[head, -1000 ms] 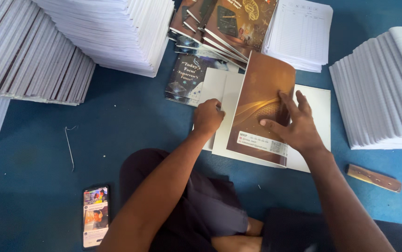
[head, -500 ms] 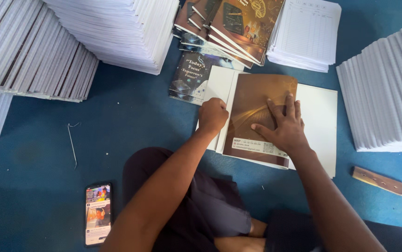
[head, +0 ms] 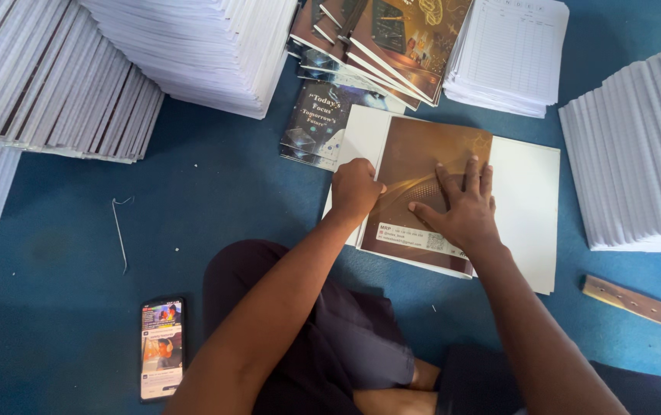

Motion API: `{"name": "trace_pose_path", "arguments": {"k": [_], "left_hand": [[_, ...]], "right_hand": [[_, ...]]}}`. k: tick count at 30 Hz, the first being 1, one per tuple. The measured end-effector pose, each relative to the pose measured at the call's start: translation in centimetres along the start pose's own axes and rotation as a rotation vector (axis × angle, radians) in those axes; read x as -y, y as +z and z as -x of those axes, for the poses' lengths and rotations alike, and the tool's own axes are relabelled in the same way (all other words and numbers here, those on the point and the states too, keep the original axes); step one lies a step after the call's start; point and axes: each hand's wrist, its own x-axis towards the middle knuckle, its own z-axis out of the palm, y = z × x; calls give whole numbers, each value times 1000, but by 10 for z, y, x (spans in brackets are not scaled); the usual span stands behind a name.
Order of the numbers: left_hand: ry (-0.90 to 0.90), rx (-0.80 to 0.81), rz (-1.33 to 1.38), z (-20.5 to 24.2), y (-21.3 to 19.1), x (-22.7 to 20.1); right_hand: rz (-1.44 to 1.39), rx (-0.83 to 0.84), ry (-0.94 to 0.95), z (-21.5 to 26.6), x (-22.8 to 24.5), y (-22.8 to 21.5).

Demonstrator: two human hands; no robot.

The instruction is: The person inserts a brown cover into a white paper sheet, folds the sheet around the cover, and presses the edges with a wooden tool. The person repeats this process for several covers.

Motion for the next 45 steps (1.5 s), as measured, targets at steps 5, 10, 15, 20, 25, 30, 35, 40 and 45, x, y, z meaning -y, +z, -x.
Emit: {"name": "trace_pose_path", "arguments": {"k": [5, 10, 15, 20, 25, 30, 35, 40, 45], "left_hand": [[-1, -28, -1, 1, 2, 1], [-4, -31, 8, 2, 2, 2], [-19, -36, 15, 1, 4, 2], [-27, -40, 14, -1, 5, 3], [-45, -23, 0, -2, 6, 3], [-35, -42, 0, -1, 7, 3], [-50, -38, -2, -1, 6, 3], [-37, -44, 19, 0, 6, 3], [-27, -61, 25, 0, 7, 4]], "right_hand": [[16, 1, -7, -1, 0, 5], [25, 12, -1, -3, -1, 8], [11, 14, -6, -2, -1, 7], [27, 11, -10, -3, 1, 6], [34, 40, -1, -5, 1, 7], [69, 29, -21, -5, -1, 10], [65, 3, -42, -4, -3, 13], [42, -11, -56, -5, -4, 14], [34, -11, -44, -5, -5, 15]]}}
